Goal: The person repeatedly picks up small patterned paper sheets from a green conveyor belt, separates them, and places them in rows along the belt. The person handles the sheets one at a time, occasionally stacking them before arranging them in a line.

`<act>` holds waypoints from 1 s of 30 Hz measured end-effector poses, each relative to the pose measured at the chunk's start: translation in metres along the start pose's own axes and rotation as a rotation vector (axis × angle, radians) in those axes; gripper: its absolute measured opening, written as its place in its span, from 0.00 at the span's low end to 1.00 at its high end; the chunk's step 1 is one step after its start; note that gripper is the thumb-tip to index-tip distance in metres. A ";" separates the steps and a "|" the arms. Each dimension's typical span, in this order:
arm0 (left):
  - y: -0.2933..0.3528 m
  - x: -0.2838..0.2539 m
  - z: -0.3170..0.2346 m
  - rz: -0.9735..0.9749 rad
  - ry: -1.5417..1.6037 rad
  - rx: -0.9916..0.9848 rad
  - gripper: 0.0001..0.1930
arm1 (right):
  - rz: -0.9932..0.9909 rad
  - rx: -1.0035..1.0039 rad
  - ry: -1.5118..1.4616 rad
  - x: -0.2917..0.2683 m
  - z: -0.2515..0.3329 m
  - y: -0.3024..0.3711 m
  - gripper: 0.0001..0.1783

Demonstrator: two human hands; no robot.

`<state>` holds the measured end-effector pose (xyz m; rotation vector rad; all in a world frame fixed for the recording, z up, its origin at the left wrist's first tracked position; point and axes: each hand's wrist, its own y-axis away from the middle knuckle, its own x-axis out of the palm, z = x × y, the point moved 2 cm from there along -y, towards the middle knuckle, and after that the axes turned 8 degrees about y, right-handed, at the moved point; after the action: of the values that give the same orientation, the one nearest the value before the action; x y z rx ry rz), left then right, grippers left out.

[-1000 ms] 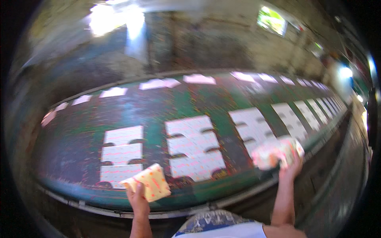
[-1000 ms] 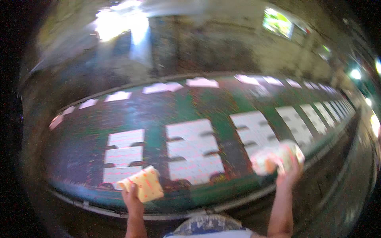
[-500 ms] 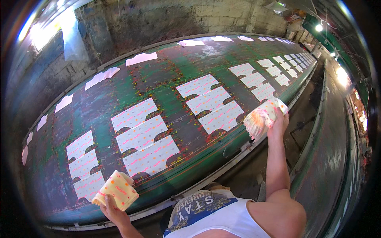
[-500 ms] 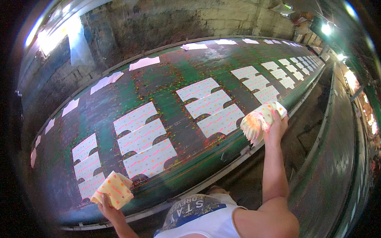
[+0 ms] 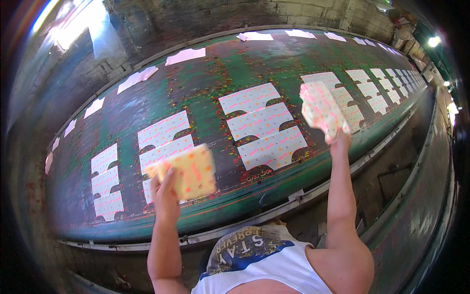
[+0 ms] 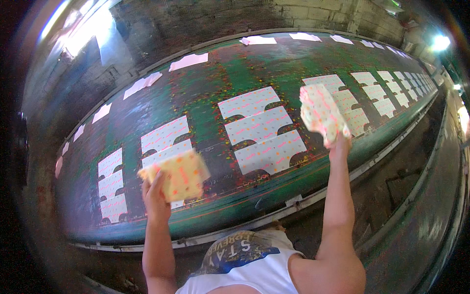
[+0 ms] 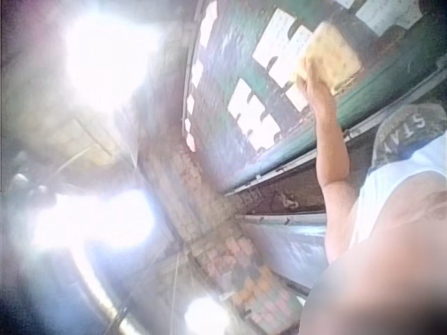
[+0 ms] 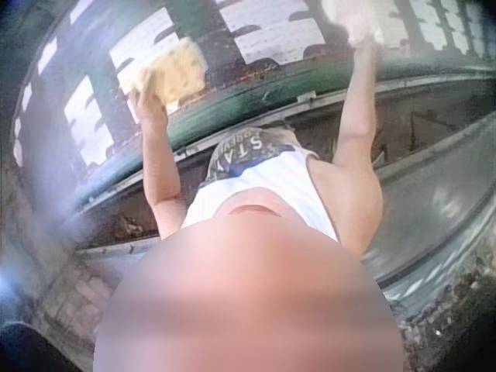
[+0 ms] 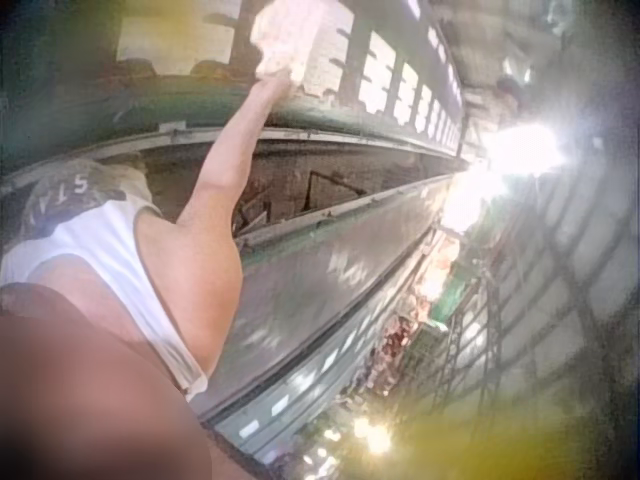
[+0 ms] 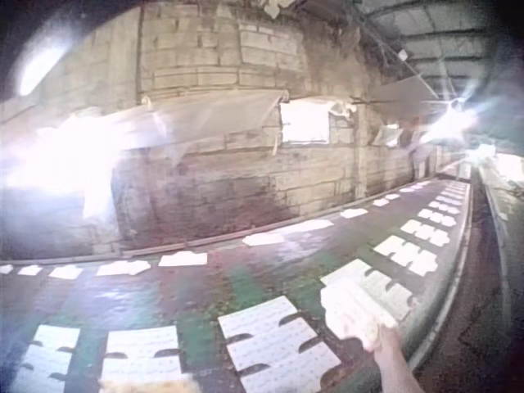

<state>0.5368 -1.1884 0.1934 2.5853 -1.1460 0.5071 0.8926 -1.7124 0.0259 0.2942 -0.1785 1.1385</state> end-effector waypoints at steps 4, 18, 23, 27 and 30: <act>-0.014 0.094 0.008 0.308 -0.023 -0.047 0.12 | 0.015 0.335 -0.074 -0.066 -0.056 0.014 0.32; -0.006 -0.008 0.163 0.693 -1.008 -0.649 0.21 | -0.261 0.101 0.348 -0.129 0.003 0.086 0.35; 0.001 -0.092 0.148 0.590 -0.741 -0.522 0.28 | -0.158 -0.034 0.436 -0.073 -0.004 0.140 0.30; 0.008 -0.158 0.087 0.615 -0.918 -0.202 0.28 | -0.004 -0.151 0.492 0.001 -0.022 0.205 0.26; 0.022 -0.215 0.045 0.606 -0.949 -0.142 0.27 | 0.166 -0.164 0.526 0.072 -0.035 0.266 0.19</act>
<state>0.3949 -1.0778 0.0651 2.3064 -2.1530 -0.7870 0.6799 -1.5362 0.0507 -0.1726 0.1718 1.3195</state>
